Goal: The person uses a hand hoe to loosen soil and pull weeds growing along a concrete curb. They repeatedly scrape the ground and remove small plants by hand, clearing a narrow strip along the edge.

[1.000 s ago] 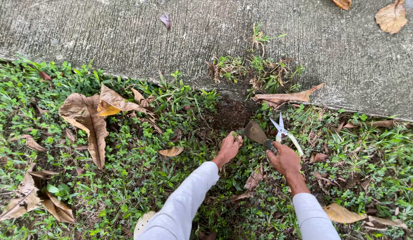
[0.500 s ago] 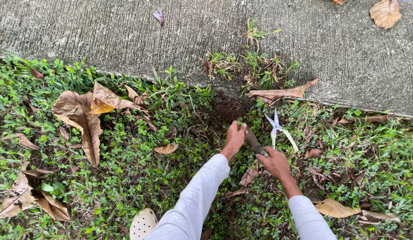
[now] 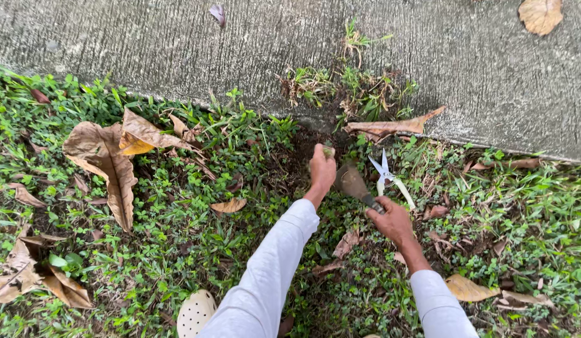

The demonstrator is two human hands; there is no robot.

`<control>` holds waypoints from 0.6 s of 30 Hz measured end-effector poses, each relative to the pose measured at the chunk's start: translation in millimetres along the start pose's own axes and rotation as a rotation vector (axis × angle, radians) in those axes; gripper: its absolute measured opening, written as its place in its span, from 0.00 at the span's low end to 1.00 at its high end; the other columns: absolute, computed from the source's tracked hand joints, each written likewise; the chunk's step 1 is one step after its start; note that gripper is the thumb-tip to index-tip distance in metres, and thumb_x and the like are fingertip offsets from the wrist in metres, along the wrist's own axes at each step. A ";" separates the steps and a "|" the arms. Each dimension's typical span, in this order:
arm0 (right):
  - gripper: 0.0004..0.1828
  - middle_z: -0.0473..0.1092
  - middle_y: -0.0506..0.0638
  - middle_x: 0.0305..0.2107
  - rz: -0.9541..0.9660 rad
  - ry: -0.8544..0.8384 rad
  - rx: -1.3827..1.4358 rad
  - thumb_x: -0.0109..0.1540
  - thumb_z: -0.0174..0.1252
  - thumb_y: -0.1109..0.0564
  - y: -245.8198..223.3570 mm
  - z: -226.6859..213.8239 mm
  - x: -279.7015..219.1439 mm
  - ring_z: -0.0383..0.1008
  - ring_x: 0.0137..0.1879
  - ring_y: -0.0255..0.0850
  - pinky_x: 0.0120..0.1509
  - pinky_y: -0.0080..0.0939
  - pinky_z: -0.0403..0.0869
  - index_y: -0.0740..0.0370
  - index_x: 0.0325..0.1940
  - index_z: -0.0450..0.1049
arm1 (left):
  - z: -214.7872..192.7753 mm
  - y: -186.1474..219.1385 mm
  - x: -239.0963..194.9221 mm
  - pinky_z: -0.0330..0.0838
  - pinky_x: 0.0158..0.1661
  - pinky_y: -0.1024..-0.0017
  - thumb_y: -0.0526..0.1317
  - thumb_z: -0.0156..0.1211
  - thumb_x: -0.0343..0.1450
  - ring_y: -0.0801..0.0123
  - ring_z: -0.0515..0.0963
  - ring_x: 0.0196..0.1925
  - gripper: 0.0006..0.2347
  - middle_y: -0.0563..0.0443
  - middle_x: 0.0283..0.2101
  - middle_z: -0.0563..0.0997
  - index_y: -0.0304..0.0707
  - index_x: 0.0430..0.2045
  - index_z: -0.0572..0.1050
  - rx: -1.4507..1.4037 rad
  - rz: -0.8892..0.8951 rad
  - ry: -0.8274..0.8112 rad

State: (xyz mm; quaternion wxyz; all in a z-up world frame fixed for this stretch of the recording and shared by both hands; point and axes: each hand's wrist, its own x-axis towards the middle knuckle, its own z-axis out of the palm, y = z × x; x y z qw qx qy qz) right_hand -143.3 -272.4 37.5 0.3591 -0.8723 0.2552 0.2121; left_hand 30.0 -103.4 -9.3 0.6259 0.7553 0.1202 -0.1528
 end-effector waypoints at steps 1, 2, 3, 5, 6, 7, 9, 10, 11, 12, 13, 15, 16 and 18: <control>0.26 0.78 0.51 0.24 -0.027 -0.018 -0.029 0.55 0.62 0.41 1.0 1.2 2.3 0.75 0.27 0.37 0.37 0.42 0.73 0.50 0.54 0.80 | -2.7 12.0 1.4 0.67 0.23 0.74 0.35 0.49 0.77 0.75 0.75 0.27 0.02 0.51 0.31 0.79 0.39 0.37 0.70 0.073 0.138 0.031; 0.26 0.79 0.51 0.25 -0.054 -0.036 -0.059 0.53 0.63 0.41 2.7 1.4 4.5 0.75 0.29 0.37 0.39 0.41 0.73 0.49 0.53 0.81 | -11.7 28.7 15.7 0.67 0.22 0.72 0.36 0.48 0.77 0.74 0.75 0.26 0.03 0.50 0.32 0.79 0.40 0.38 0.69 0.069 0.119 0.050; 0.28 0.78 0.51 0.25 -0.021 -0.044 -0.026 0.53 0.64 0.41 6.8 2.8 2.5 0.76 0.29 0.38 0.38 0.43 0.73 0.49 0.55 0.79 | -29.0 43.9 34.8 0.68 0.22 0.71 0.37 0.46 0.78 0.72 0.76 0.25 0.03 0.50 0.32 0.80 0.40 0.40 0.68 0.070 0.093 0.068; 0.31 0.78 0.50 0.27 0.035 -0.052 0.042 0.52 0.64 0.41 11.3 -0.8 3.0 0.76 0.30 0.40 0.36 0.46 0.74 0.48 0.58 0.76 | -63.2 70.9 66.8 0.70 0.24 0.68 0.42 0.50 0.79 0.68 0.74 0.28 0.06 0.44 0.34 0.79 0.39 0.39 0.69 0.139 0.096 0.151; 0.30 0.78 0.50 0.26 0.043 -0.022 0.073 0.51 0.64 0.42 11.1 -0.2 1.9 0.76 0.29 0.40 0.37 0.45 0.74 0.48 0.57 0.77 | -72.6 74.5 69.0 0.72 0.26 0.68 0.41 0.51 0.78 0.69 0.76 0.29 0.05 0.46 0.34 0.80 0.40 0.39 0.70 0.224 0.186 0.114; 0.28 0.77 0.51 0.26 0.049 0.007 0.097 0.51 0.63 0.42 12.2 -2.3 0.6 0.76 0.29 0.40 0.37 0.45 0.73 0.48 0.55 0.78 | -80.3 73.5 68.3 0.74 0.28 0.68 0.40 0.51 0.77 0.70 0.78 0.30 0.05 0.48 0.34 0.81 0.40 0.38 0.71 0.303 0.273 0.080; 0.26 0.77 0.51 0.25 0.026 0.054 0.072 0.52 0.63 0.43 10.8 0.9 2.6 0.76 0.29 0.41 0.38 0.46 0.73 0.49 0.53 0.79 | -82.8 57.4 56.7 0.78 0.32 0.66 0.39 0.55 0.75 0.69 0.81 0.31 0.04 0.49 0.34 0.83 0.39 0.36 0.73 0.452 0.435 -0.026; 0.25 0.76 0.51 0.26 -0.002 0.072 0.023 0.54 0.62 0.42 8.7 5.9 5.8 0.75 0.29 0.42 0.37 0.47 0.73 0.49 0.53 0.78 | -77.1 44.0 46.7 0.80 0.34 0.64 0.38 0.57 0.74 0.68 0.82 0.32 0.04 0.49 0.34 0.83 0.38 0.34 0.74 0.522 0.510 -0.100; 0.24 0.76 0.51 0.26 -0.029 0.089 -0.031 0.55 0.62 0.41 8.4 9.6 7.9 0.74 0.30 0.42 0.37 0.48 0.73 0.50 0.52 0.78 | -70.0 28.3 34.4 0.80 0.37 0.63 0.36 0.55 0.75 0.64 0.82 0.34 0.03 0.47 0.37 0.83 0.39 0.35 0.76 0.703 0.526 -0.162; 0.23 0.75 0.51 0.27 -0.077 0.187 -0.077 0.56 0.63 0.42 7.3 15.3 8.7 0.74 0.31 0.43 0.37 0.48 0.72 0.51 0.52 0.77 | -62.5 12.4 21.0 0.80 0.40 0.61 0.34 0.53 0.75 0.60 0.82 0.37 0.05 0.44 0.39 0.82 0.40 0.37 0.78 0.884 0.541 -0.224; 0.22 0.75 0.50 0.29 -0.132 0.284 -0.125 0.56 0.64 0.42 2.6 20.9 12.7 0.74 0.33 0.43 0.37 0.48 0.72 0.52 0.51 0.77 | -55.9 0.0 11.0 0.80 0.42 0.62 0.31 0.53 0.74 0.59 0.82 0.39 0.07 0.43 0.41 0.81 0.39 0.40 0.78 1.015 0.524 -0.274; 0.22 0.74 0.51 0.31 -0.200 0.404 -0.189 0.57 0.64 0.43 -3.6 24.4 16.3 0.74 0.34 0.45 0.37 0.49 0.71 0.52 0.52 0.76 | -46.6 -20.4 -5.8 0.80 0.43 0.62 0.28 0.54 0.71 0.56 0.81 0.42 0.12 0.40 0.44 0.79 0.40 0.44 0.79 1.148 0.548 -0.300; 0.23 0.74 0.51 0.32 -0.213 0.427 -0.206 0.57 0.64 0.43 -6.7 24.6 18.2 0.74 0.34 0.46 0.37 0.49 0.71 0.51 0.54 0.75 | -43.0 -29.4 -13.8 0.79 0.42 0.60 0.28 0.54 0.70 0.54 0.80 0.42 0.13 0.39 0.44 0.78 0.42 0.45 0.79 1.149 0.591 -0.277; 0.23 0.74 0.50 0.31 -0.195 0.353 -0.188 0.59 0.62 0.41 -11.0 29.1 17.5 0.75 0.34 0.46 0.37 0.49 0.71 0.49 0.56 0.74 | -39.7 -48.6 -31.6 0.78 0.40 0.60 0.28 0.55 0.69 0.55 0.79 0.42 0.13 0.41 0.46 0.78 0.43 0.45 0.79 1.103 0.685 -0.241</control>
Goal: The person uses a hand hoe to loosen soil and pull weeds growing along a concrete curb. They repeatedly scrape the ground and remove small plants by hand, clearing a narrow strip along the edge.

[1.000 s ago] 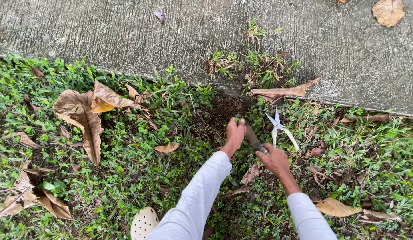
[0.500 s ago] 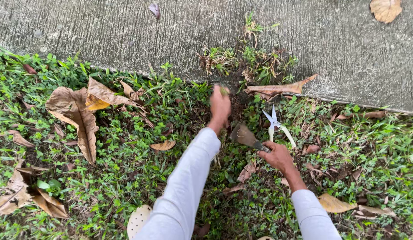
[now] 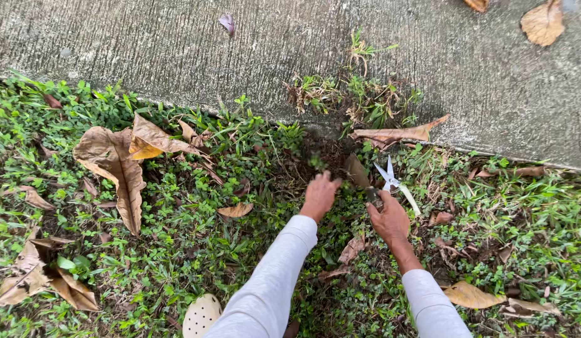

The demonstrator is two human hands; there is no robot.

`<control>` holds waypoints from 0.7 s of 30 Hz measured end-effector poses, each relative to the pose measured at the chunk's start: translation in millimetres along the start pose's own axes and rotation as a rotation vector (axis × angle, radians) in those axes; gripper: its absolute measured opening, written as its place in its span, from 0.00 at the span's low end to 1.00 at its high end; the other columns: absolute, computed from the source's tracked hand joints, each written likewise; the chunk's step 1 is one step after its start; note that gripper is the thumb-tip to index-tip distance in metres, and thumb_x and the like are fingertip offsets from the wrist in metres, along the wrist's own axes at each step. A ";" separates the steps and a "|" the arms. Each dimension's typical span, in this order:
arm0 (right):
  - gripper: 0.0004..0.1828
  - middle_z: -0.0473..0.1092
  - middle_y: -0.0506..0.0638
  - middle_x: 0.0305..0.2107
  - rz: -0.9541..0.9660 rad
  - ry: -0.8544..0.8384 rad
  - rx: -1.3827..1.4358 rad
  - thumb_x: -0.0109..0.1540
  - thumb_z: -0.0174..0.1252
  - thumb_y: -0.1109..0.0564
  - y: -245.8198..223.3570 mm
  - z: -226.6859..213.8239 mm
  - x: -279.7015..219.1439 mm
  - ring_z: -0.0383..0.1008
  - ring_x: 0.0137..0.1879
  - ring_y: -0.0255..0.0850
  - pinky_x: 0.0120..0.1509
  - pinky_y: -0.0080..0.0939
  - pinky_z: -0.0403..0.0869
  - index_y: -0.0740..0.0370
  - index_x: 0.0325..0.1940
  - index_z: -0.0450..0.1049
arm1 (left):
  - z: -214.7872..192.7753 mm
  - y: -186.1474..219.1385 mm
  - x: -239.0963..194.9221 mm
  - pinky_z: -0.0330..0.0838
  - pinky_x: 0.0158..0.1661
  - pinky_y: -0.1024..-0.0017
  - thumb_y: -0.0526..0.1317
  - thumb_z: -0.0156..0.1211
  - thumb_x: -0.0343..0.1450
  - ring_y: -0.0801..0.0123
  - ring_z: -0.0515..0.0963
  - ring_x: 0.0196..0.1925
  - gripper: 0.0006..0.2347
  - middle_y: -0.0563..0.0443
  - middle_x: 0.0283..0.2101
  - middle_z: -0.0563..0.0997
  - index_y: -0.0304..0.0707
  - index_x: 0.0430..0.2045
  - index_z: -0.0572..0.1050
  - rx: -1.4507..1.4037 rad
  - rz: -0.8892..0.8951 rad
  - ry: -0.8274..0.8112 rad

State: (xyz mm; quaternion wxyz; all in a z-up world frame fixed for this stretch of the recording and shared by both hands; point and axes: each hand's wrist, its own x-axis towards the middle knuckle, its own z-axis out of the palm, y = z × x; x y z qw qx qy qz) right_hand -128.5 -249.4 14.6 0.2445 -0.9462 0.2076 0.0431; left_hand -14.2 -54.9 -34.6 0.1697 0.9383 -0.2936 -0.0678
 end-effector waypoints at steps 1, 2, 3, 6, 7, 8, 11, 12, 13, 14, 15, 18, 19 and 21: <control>0.23 0.74 0.49 0.30 0.027 -0.093 0.034 0.60 0.60 0.40 -0.9 0.3 -0.4 0.75 0.33 0.46 0.37 0.49 0.72 0.47 0.57 0.73 | 7.3 4.9 -8.7 0.78 0.40 0.62 0.28 0.55 0.70 0.58 0.79 0.42 0.12 0.43 0.46 0.78 0.42 0.43 0.79 -0.033 0.037 0.053; 0.22 0.74 0.47 0.29 0.054 -0.185 0.068 0.62 0.59 0.38 -1.3 0.0 -1.8 0.76 0.33 0.45 0.37 0.48 0.73 0.45 0.57 0.72 | 12.6 8.3 -18.6 0.77 0.40 0.63 0.29 0.55 0.70 0.61 0.79 0.41 0.10 0.45 0.47 0.78 0.41 0.42 0.79 -0.066 0.073 0.105; 0.22 0.75 0.47 0.28 0.079 -0.224 0.028 0.61 0.59 0.37 -1.1 -3.1 -0.6 0.76 0.33 0.44 0.38 0.48 0.72 0.44 0.56 0.73 | 15.3 11.0 -25.5 0.77 0.41 0.64 0.29 0.55 0.68 0.61 0.79 0.41 0.10 0.47 0.45 0.78 0.42 0.40 0.79 -0.076 0.150 0.135; 0.20 0.75 0.46 0.28 0.150 -0.294 -0.068 0.62 0.59 0.36 2.9 -15.0 1.2 0.77 0.34 0.42 0.38 0.47 0.73 0.42 0.54 0.74 | 12.6 12.8 -34.5 0.77 0.42 0.65 0.32 0.56 0.68 0.62 0.79 0.40 0.08 0.48 0.39 0.78 0.41 0.38 0.76 -0.108 0.285 0.103; 0.20 0.75 0.46 0.28 0.168 -0.287 -0.085 0.63 0.58 0.35 7.9 -21.4 1.1 0.77 0.34 0.42 0.38 0.48 0.73 0.42 0.54 0.74 | 9.5 10.8 -33.6 0.77 0.40 0.66 0.33 0.56 0.71 0.62 0.79 0.38 0.05 0.48 0.37 0.77 0.40 0.39 0.76 -0.119 0.265 0.014; 0.19 0.75 0.45 0.28 0.187 -0.280 -0.102 0.65 0.56 0.35 11.9 -25.6 0.2 0.77 0.34 0.43 0.37 0.48 0.74 0.43 0.54 0.74 | 5.6 7.5 -32.4 0.76 0.39 0.67 0.34 0.56 0.75 0.62 0.78 0.36 0.03 0.47 0.34 0.77 0.38 0.39 0.75 -0.129 0.245 -0.074; 0.24 0.75 0.46 0.26 0.179 -0.169 -0.067 0.62 0.59 0.36 25.4 -35.8 -3.9 0.76 0.34 0.43 0.39 0.48 0.72 0.43 0.58 0.73 | -5.4 -3.8 -18.2 0.75 0.35 0.59 0.38 0.49 0.81 0.54 0.79 0.33 0.04 0.44 0.31 0.77 0.42 0.45 0.71 -0.376 -0.272 -0.320; 0.23 0.75 0.47 0.27 0.202 -0.178 -0.074 0.62 0.59 0.37 27.5 -34.9 -4.5 0.76 0.34 0.43 0.38 0.48 0.72 0.43 0.58 0.73 | -7.7 -6.7 -15.1 0.75 0.35 0.59 0.37 0.52 0.78 0.55 0.79 0.34 0.04 0.45 0.32 0.77 0.41 0.43 0.72 -0.348 -0.276 -0.194; 0.23 0.76 0.47 0.27 0.223 -0.187 -0.082 0.62 0.58 0.37 28.6 -32.7 -4.4 0.77 0.34 0.43 0.38 0.48 0.73 0.43 0.59 0.73 | -9.5 -10.0 -11.1 0.76 0.36 0.60 0.36 0.55 0.76 0.56 0.79 0.34 0.04 0.46 0.32 0.77 0.41 0.42 0.74 -0.322 -0.283 -0.066; 0.23 0.76 0.48 0.28 0.243 -0.196 -0.091 0.62 0.58 0.37 29.3 -29.9 -4.2 0.77 0.34 0.42 0.37 0.48 0.73 0.43 0.59 0.73 | -10.2 -12.1 -8.7 0.76 0.36 0.60 0.35 0.58 0.73 0.57 0.80 0.35 0.06 0.48 0.33 0.78 0.41 0.41 0.76 -0.294 -0.289 0.061; 0.23 0.76 0.48 0.28 0.249 -0.200 -0.066 0.63 0.58 0.37 29.8 -26.7 -4.2 0.77 0.33 0.42 0.37 0.48 0.74 0.44 0.58 0.73 | -10.0 -12.8 -7.5 0.76 0.37 0.60 0.34 0.59 0.69 0.56 0.79 0.37 0.08 0.47 0.35 0.78 0.43 0.41 0.77 -0.252 -0.209 0.157; 0.23 0.77 0.49 0.27 0.247 -0.182 0.019 0.62 0.59 0.37 30.9 -17.5 -6.4 0.77 0.30 0.40 0.35 0.46 0.75 0.48 0.57 0.74 | -6.9 -10.9 -2.2 0.77 0.40 0.61 0.32 0.61 0.63 0.53 0.78 0.41 0.15 0.45 0.40 0.78 0.47 0.43 0.80 -0.150 -0.060 0.290; 0.24 0.77 0.48 0.26 0.230 -0.157 0.055 0.61 0.60 0.37 30.9 -15.8 -6.9 0.77 0.29 0.40 0.35 0.46 0.75 0.49 0.56 0.75 | -5.4 -7.9 1.9 0.76 0.41 0.61 0.31 0.61 0.63 0.53 0.77 0.42 0.17 0.44 0.40 0.77 0.47 0.45 0.80 -0.133 -0.072 0.237; 0.24 0.77 0.48 0.24 0.208 -0.094 0.153 0.60 0.62 0.38 30.0 -14.2 -7.4 0.76 0.27 0.39 0.35 0.44 0.74 0.51 0.54 0.75 | -2.5 0.0 8.9 0.75 0.42 0.60 0.30 0.60 0.65 0.53 0.76 0.44 0.17 0.43 0.42 0.75 0.47 0.47 0.80 -0.104 -0.088 0.141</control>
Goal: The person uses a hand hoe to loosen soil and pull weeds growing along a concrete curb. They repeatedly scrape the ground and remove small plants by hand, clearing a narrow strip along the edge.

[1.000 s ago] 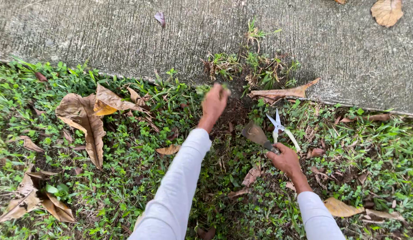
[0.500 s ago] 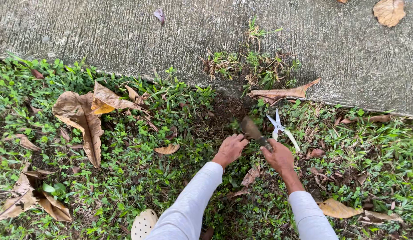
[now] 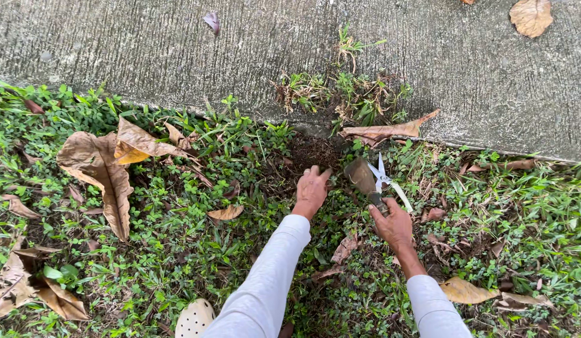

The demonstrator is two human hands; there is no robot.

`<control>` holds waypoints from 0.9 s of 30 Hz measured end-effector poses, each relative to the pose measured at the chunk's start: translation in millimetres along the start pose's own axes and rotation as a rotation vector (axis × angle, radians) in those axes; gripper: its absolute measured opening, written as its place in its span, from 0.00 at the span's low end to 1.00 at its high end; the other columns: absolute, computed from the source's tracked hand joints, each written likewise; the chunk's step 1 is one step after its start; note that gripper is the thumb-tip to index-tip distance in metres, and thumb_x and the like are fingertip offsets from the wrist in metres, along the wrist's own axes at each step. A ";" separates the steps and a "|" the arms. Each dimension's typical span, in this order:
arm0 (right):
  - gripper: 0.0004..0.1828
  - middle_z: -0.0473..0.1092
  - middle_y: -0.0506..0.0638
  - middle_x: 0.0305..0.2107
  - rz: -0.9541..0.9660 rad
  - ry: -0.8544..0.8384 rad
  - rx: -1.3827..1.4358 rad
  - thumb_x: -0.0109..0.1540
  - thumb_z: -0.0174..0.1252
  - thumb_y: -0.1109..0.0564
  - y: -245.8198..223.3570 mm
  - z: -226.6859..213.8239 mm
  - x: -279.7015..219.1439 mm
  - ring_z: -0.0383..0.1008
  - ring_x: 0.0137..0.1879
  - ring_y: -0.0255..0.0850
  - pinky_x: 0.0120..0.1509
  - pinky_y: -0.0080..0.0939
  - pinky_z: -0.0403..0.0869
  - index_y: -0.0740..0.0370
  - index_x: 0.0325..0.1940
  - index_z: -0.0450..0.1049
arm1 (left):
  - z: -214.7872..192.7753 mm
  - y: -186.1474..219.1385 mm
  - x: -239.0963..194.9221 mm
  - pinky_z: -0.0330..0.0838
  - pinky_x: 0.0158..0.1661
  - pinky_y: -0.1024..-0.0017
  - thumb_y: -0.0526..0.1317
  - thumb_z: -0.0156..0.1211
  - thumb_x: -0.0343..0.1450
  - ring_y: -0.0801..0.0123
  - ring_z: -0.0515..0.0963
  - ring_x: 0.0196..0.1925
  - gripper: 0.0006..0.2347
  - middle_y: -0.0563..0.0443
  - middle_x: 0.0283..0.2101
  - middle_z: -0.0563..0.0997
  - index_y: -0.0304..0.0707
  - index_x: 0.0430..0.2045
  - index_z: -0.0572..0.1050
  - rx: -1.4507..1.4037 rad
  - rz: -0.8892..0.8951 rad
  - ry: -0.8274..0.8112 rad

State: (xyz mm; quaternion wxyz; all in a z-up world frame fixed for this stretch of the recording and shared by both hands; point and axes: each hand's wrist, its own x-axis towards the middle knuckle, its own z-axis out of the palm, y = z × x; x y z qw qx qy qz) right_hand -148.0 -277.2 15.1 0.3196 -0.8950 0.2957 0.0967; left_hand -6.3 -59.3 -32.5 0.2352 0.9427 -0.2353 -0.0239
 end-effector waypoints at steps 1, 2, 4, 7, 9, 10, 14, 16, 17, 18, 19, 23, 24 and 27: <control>0.24 0.77 0.48 0.23 -0.010 0.030 0.066 0.60 0.62 0.38 -1.1 1.0 -0.9 0.75 0.27 0.38 0.34 0.43 0.74 0.53 0.53 0.75 | 2.6 5.3 1.8 0.74 0.42 0.60 0.30 0.59 0.66 0.53 0.76 0.45 0.16 0.42 0.43 0.74 0.47 0.47 0.80 0.015 -0.006 -0.042; 0.24 0.76 0.48 0.22 -0.021 0.058 0.134 0.60 0.62 0.38 -2.8 2.4 -2.0 0.75 0.26 0.37 0.33 0.42 0.73 0.54 0.52 0.76 | 4.4 9.2 1.9 0.74 0.42 0.60 0.30 0.58 0.68 0.53 0.75 0.46 0.15 0.42 0.44 0.73 0.47 0.47 0.80 0.032 -0.013 -0.084; 0.24 0.75 0.47 0.22 -0.021 0.075 0.181 0.60 0.63 0.39 -6.3 3.2 -2.4 0.72 0.26 0.36 0.32 0.41 0.71 0.56 0.52 0.76 | 7.9 15.9 -1.5 0.74 0.45 0.61 0.31 0.57 0.69 0.54 0.75 0.49 0.12 0.43 0.45 0.73 0.44 0.44 0.80 0.066 0.019 -0.101; 0.23 0.74 0.46 0.21 -0.049 0.078 0.262 0.60 0.64 0.41 -11.9 3.0 -1.1 0.69 0.26 0.33 0.30 0.37 0.68 0.58 0.52 0.77 | 11.2 18.3 2.5 0.73 0.48 0.62 0.32 0.56 0.70 0.54 0.75 0.51 0.09 0.44 0.47 0.74 0.40 0.42 0.78 0.096 -0.003 -0.138; 0.21 0.73 0.45 0.21 -0.037 0.053 0.334 0.61 0.64 0.42 -12.5 5.4 -5.5 0.66 0.25 0.31 0.28 0.35 0.66 0.59 0.50 0.77 | 13.3 13.6 2.2 0.73 0.49 0.61 0.31 0.56 0.70 0.54 0.75 0.52 0.10 0.44 0.49 0.74 0.38 0.44 0.77 0.096 0.003 -0.159; 0.20 0.72 0.44 0.21 -0.013 0.037 0.377 0.62 0.64 0.43 -12.4 6.0 -8.3 0.65 0.25 0.30 0.27 0.35 0.64 0.59 0.49 0.78 | 13.9 10.1 3.7 0.73 0.50 0.61 0.31 0.56 0.69 0.54 0.76 0.53 0.12 0.44 0.49 0.75 0.38 0.46 0.76 0.089 0.033 -0.161; 0.18 0.70 0.44 0.19 0.027 0.025 0.438 0.63 0.63 0.44 -14.3 5.9 -15.2 0.63 0.22 0.28 0.24 0.33 0.62 0.60 0.46 0.77 | 12.8 2.6 3.9 0.73 0.53 0.60 0.29 0.54 0.71 0.52 0.76 0.55 0.16 0.42 0.54 0.76 0.39 0.53 0.76 -0.009 0.003 -0.129; 0.18 0.70 0.43 0.19 0.047 0.027 0.440 0.62 0.63 0.44 -14.7 6.4 -15.2 0.64 0.22 0.28 0.24 0.33 0.63 0.59 0.46 0.76 | 12.2 4.6 2.4 0.72 0.53 0.60 0.30 0.54 0.69 0.50 0.75 0.57 0.16 0.39 0.56 0.75 0.43 0.50 0.79 0.051 0.044 -0.116; 0.18 0.70 0.42 0.19 0.058 0.028 0.440 0.62 0.63 0.44 -14.4 6.8 -14.6 0.64 0.22 0.28 0.24 0.33 0.63 0.59 0.46 0.76 | 11.8 6.5 1.9 0.72 0.53 0.60 0.30 0.55 0.68 0.49 0.74 0.57 0.16 0.38 0.57 0.74 0.46 0.48 0.80 0.081 0.064 -0.110; 0.17 0.69 0.42 0.20 0.037 0.023 0.438 0.62 0.63 0.44 -14.1 7.3 -13.4 0.62 0.23 0.27 0.25 0.33 0.62 0.59 0.46 0.76 | 10.8 8.0 1.6 0.71 0.54 0.60 0.31 0.55 0.69 0.50 0.74 0.58 0.15 0.39 0.57 0.74 0.45 0.47 0.80 0.077 0.061 -0.128; 0.17 0.69 0.42 0.20 0.016 0.019 0.436 0.63 0.63 0.44 -13.8 8.4 -11.9 0.61 0.24 0.27 0.26 0.32 0.61 0.59 0.46 0.77 | 9.4 9.5 1.7 0.71 0.54 0.60 0.31 0.55 0.69 0.51 0.74 0.58 0.14 0.39 0.57 0.74 0.45 0.46 0.80 0.072 0.059 -0.146; 0.16 0.69 0.39 0.23 -0.006 -0.017 0.582 0.63 0.64 0.46 -12.8 16.8 -10.0 0.59 0.26 0.26 0.27 0.31 0.59 0.59 0.46 0.76 | -1.9 12.8 2.5 0.71 0.53 0.59 0.31 0.55 0.69 0.53 0.74 0.57 0.14 0.41 0.55 0.74 0.44 0.47 0.80 0.042 0.058 -0.187; 0.15 0.69 0.39 0.23 0.001 -0.014 0.590 0.63 0.64 0.47 -12.9 17.6 -9.5 0.59 0.26 0.26 0.27 0.31 0.59 0.59 0.46 0.76 | -5.7 14.1 2.8 0.71 0.54 0.60 0.31 0.55 0.69 0.53 0.74 0.58 0.14 0.42 0.56 0.73 0.43 0.47 0.80 0.038 0.053 -0.187; 0.15 0.70 0.40 0.22 0.033 -0.007 0.593 0.63 0.63 0.47 -12.5 17.1 -10.5 0.60 0.24 0.26 0.25 0.30 0.60 0.60 0.46 0.76 | -15.6 20.0 3.7 0.71 0.54 0.60 0.31 0.55 0.69 0.54 0.74 0.57 0.14 0.43 0.55 0.74 0.41 0.48 0.78 0.029 0.045 -0.191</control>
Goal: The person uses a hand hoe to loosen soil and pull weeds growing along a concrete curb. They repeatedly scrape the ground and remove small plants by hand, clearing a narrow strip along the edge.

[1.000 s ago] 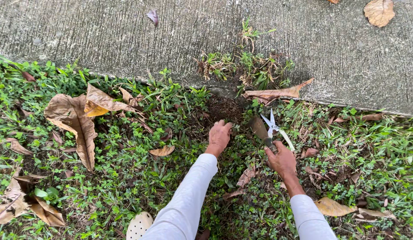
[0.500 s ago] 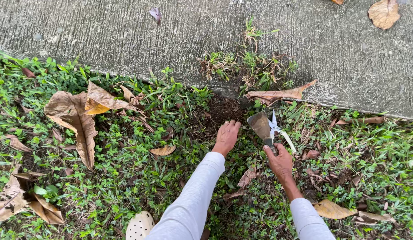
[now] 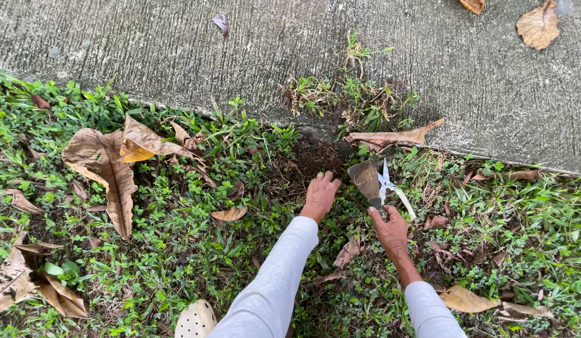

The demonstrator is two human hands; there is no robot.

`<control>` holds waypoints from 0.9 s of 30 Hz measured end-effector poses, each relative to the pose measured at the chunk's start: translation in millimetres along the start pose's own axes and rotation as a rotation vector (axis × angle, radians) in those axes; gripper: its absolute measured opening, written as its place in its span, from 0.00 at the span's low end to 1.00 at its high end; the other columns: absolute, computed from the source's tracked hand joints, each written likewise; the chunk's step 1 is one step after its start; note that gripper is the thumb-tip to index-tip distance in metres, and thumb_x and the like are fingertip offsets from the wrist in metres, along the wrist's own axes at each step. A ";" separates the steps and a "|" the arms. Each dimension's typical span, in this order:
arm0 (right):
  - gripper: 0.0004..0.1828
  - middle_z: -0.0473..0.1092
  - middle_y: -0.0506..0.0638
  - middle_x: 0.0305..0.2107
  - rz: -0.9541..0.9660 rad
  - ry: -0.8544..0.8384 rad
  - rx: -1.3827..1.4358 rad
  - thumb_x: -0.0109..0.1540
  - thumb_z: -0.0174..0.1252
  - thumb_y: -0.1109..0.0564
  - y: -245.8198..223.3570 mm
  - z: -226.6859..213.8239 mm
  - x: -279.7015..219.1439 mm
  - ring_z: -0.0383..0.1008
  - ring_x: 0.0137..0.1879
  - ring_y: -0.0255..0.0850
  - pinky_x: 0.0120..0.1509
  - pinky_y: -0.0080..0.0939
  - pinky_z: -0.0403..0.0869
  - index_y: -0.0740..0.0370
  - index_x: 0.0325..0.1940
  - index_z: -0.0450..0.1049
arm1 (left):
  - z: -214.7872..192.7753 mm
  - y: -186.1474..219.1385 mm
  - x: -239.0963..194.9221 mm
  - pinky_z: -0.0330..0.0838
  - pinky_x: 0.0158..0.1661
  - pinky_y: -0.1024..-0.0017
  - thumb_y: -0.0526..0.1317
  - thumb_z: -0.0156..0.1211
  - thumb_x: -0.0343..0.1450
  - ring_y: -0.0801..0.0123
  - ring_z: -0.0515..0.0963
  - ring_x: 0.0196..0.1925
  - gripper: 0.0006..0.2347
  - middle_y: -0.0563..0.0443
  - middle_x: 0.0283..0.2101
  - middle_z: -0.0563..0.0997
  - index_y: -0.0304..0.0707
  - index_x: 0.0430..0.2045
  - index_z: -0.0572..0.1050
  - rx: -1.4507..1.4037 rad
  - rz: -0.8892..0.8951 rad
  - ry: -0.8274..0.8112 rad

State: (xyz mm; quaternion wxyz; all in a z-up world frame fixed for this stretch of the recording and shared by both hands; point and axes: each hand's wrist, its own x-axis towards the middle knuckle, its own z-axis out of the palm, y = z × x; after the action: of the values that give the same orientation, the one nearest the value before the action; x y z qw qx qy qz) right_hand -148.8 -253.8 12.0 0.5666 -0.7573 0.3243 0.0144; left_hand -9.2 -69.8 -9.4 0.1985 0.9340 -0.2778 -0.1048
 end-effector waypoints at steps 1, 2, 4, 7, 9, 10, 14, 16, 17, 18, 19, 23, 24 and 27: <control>0.16 0.70 0.41 0.22 0.014 0.006 -0.010 0.63 0.63 0.47 -1.0 -0.8 0.3 0.60 0.23 0.27 0.24 0.31 0.60 0.60 0.46 0.76 | -3.7 0.7 2.3 0.71 0.53 0.60 0.30 0.55 0.70 0.54 0.75 0.56 0.13 0.43 0.54 0.75 0.40 0.48 0.77 0.001 0.001 -0.001; 0.16 0.70 0.42 0.21 0.029 0.011 -0.019 0.63 0.63 0.47 -2.1 -1.7 0.7 0.61 0.22 0.28 0.23 0.32 0.60 0.60 0.47 0.76 | -6.8 0.8 5.3 0.72 0.52 0.60 0.30 0.54 0.70 0.54 0.76 0.55 0.13 0.43 0.52 0.76 0.38 0.49 0.76 0.002 0.002 -0.002; 0.16 0.68 0.43 0.20 0.051 0.002 0.000 0.63 0.62 0.45 -2.9 -3.7 0.9 0.61 0.20 0.29 0.21 0.33 0.61 0.60 0.46 0.75 | -10.6 -3.1 13.6 0.75 0.48 0.58 0.31 0.48 0.75 0.55 0.80 0.47 0.15 0.42 0.49 0.79 0.39 0.55 0.72 -0.424 -0.332 -0.110; 0.18 0.66 0.44 0.19 0.092 -0.045 0.012 0.63 0.61 0.43 -1.3 -3.9 0.7 0.61 0.20 0.30 0.20 0.34 0.63 0.60 0.45 0.74 | -10.6 -24.7 26.8 0.73 0.50 0.56 0.34 0.50 0.77 0.56 0.81 0.46 0.14 0.39 0.48 0.81 0.33 0.57 0.68 -0.776 -0.633 -0.040; 0.20 0.66 0.44 0.20 0.091 -0.082 -0.041 0.62 0.62 0.42 0.7 -2.6 1.6 0.62 0.20 0.31 0.21 0.35 0.64 0.60 0.44 0.75 | -1.5 -35.9 32.9 0.71 0.53 0.57 0.34 0.53 0.76 0.55 0.81 0.49 0.15 0.37 0.49 0.81 0.29 0.56 0.68 -0.928 -0.677 0.069; 0.20 0.67 0.44 0.20 0.076 -0.097 -0.093 0.62 0.62 0.41 1.9 -0.1 2.4 0.63 0.20 0.31 0.21 0.35 0.64 0.61 0.43 0.75 | 5.3 -40.0 35.3 0.72 0.54 0.57 0.33 0.53 0.74 0.53 0.81 0.51 0.15 0.37 0.50 0.81 0.28 0.56 0.69 -1.011 -0.653 0.113; 0.24 0.71 0.43 0.23 0.077 -0.154 -0.353 0.63 0.59 0.37 6.2 17.9 -1.1 0.67 0.23 0.31 0.25 0.38 0.68 0.61 0.41 0.77 | 36.6 -52.3 38.2 0.65 0.61 0.63 0.33 0.56 0.73 0.56 0.74 0.62 0.21 0.40 0.61 0.75 0.31 0.63 0.65 -1.121 -0.655 0.150; 0.23 0.71 0.44 0.22 0.108 -0.150 -0.305 0.62 0.58 0.38 0.6 34.3 -0.7 0.68 0.22 0.32 0.25 0.40 0.70 0.59 0.43 0.76 | 47.1 -56.0 39.1 0.65 0.62 0.63 0.33 0.56 0.73 0.56 0.72 0.64 0.23 0.40 0.65 0.72 0.32 0.65 0.63 -1.130 -0.635 0.140; 0.22 0.71 0.44 0.21 0.125 -0.150 -0.280 0.61 0.58 0.38 -3.8 44.6 -1.2 0.68 0.22 0.33 0.26 0.41 0.71 0.58 0.45 0.75 | 50.7 -58.0 39.1 0.65 0.62 0.63 0.33 0.56 0.73 0.57 0.71 0.65 0.24 0.40 0.66 0.71 0.32 0.66 0.62 -1.133 -0.627 0.133; 0.22 0.71 0.44 0.20 0.112 -0.140 -0.272 0.61 0.58 0.39 -8.4 52.4 -2.5 0.69 0.22 0.33 0.26 0.40 0.70 0.59 0.44 0.76 | 52.9 -60.4 39.7 0.64 0.63 0.63 0.33 0.57 0.73 0.57 0.69 0.67 0.25 0.40 0.68 0.68 0.32 0.67 0.59 -1.153 -0.635 0.135; 0.21 0.71 0.44 0.19 0.101 -0.128 -0.266 0.62 0.58 0.39 -11.5 57.8 -6.7 0.69 0.21 0.34 0.27 0.40 0.69 0.59 0.44 0.77 | 55.0 -61.4 39.6 0.63 0.64 0.63 0.33 0.58 0.73 0.56 0.66 0.68 0.27 0.40 0.70 0.64 0.33 0.68 0.56 -1.176 -0.644 0.134; 0.24 0.65 0.48 0.16 0.366 -0.161 0.083 0.66 0.57 0.41 -25.5 91.6 -15.2 0.66 0.19 0.39 0.21 0.44 0.64 0.68 0.44 0.70 | 45.2 -63.7 58.0 0.71 0.58 0.56 0.36 0.52 0.76 0.45 0.78 0.59 0.18 0.27 0.57 0.80 0.27 0.60 0.70 -1.226 -0.580 0.146; 0.22 0.66 0.48 0.17 0.331 -0.154 0.044 0.65 0.57 0.43 -27.9 94.1 -17.0 0.65 0.19 0.38 0.21 0.42 0.64 0.67 0.44 0.71 | 34.6 -69.6 66.3 0.69 0.58 0.55 0.36 0.54 0.76 0.44 0.76 0.60 0.18 0.27 0.59 0.76 0.25 0.60 0.67 -1.100 -0.475 0.271; 0.19 0.68 0.47 0.19 0.235 -0.109 -0.059 0.64 0.59 0.45 -32.3 77.0 -15.1 0.66 0.19 0.34 0.22 0.39 0.66 0.64 0.45 0.73 | 4.5 -71.5 80.9 0.68 0.57 0.53 0.36 0.58 0.77 0.45 0.74 0.59 0.17 0.31 0.57 0.74 0.25 0.57 0.63 -0.784 -0.306 0.380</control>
State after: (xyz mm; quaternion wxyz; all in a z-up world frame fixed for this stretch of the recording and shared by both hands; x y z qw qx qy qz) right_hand -117.7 -175.0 17.8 0.5555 -0.7285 0.3788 0.1313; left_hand 90.2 -61.8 -51.0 0.5664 0.8215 -0.0348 -0.0568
